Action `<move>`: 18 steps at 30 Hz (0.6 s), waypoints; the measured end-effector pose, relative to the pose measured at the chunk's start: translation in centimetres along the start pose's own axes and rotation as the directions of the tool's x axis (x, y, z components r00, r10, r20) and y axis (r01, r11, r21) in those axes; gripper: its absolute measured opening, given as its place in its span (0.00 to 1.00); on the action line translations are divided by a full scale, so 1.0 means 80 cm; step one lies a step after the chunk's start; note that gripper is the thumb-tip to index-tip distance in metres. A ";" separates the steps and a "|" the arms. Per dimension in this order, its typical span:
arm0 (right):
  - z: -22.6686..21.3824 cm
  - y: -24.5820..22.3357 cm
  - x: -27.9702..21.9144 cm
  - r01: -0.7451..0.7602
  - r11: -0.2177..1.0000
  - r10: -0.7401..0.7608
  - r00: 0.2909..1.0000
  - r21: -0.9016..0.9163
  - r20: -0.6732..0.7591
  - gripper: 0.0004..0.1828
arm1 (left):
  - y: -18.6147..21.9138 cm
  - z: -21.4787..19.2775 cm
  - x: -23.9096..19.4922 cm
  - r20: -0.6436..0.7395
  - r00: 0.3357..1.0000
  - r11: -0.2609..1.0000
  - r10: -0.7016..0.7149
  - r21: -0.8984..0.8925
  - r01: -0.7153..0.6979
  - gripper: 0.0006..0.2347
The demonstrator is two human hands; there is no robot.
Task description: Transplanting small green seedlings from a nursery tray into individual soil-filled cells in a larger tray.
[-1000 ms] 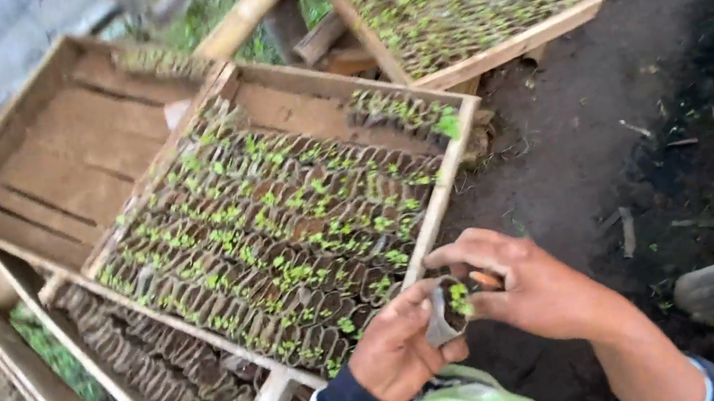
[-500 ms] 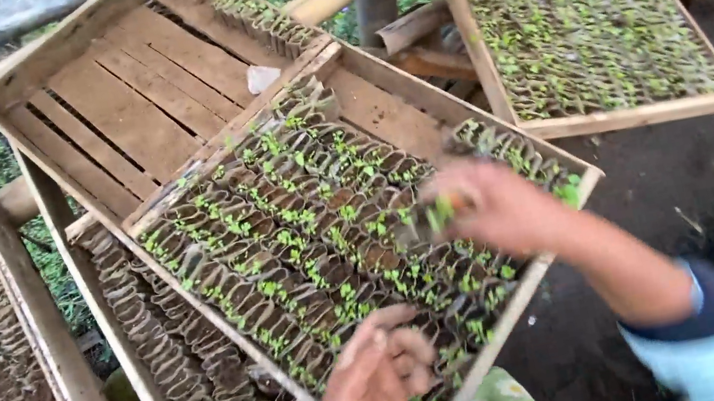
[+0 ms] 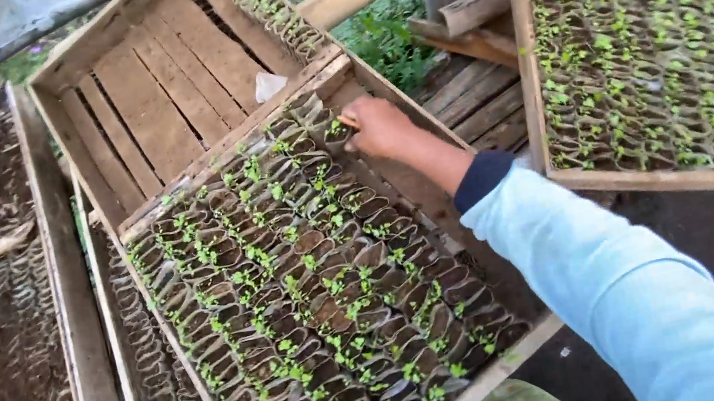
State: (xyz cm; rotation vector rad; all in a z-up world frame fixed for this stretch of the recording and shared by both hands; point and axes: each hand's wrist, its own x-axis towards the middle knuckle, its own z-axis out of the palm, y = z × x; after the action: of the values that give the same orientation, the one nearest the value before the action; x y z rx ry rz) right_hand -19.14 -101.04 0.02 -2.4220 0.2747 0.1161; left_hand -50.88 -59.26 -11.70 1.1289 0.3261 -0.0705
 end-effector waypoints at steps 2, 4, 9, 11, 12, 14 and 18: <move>0.004 -0.005 0.004 0.017 1.000 -0.018 0.999 0.015 0.033 0.15 | -0.009 -0.023 0.008 0.270 0.962 0.999 -0.027 -0.018 0.033 0.22; 0.005 -0.013 0.004 0.032 0.999 -0.034 0.997 0.027 0.063 0.13 | -0.005 -0.022 -0.003 0.522 0.851 0.997 -0.054 -0.022 0.077 0.22; -0.008 -0.024 0.001 0.015 1.000 -0.016 0.998 0.022 0.063 0.14 | -0.013 0.003 -0.056 0.225 0.974 0.998 0.025 -0.059 -0.012 0.22; -0.010 -0.020 0.007 0.026 0.999 -0.024 0.997 -0.023 0.079 0.20 | -0.011 0.032 -0.067 0.185 0.980 0.995 0.071 -0.089 -0.055 0.22; -0.008 -0.015 0.006 0.026 0.998 -0.021 0.996 -0.060 0.090 0.27 | -0.009 0.044 -0.074 0.154 0.982 0.990 0.108 -0.108 -0.092 0.23; 0.004 -0.005 0.016 0.082 0.993 -0.077 0.995 -0.087 0.061 0.26 | 0.018 0.064 -0.082 0.131 0.991 0.999 -0.031 -0.033 0.035 0.23; 0.019 0.001 0.021 0.203 0.970 -0.208 0.978 -0.136 -0.024 0.21 | 0.057 0.111 -0.094 0.183 0.979 0.993 -0.085 0.100 0.068 0.20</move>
State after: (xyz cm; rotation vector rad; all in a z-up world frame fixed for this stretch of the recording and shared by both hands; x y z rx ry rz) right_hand -17.52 -100.38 -1.47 -2.5705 0.0320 -0.0054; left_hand -55.07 -66.05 -2.11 1.1925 0.1999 -0.2606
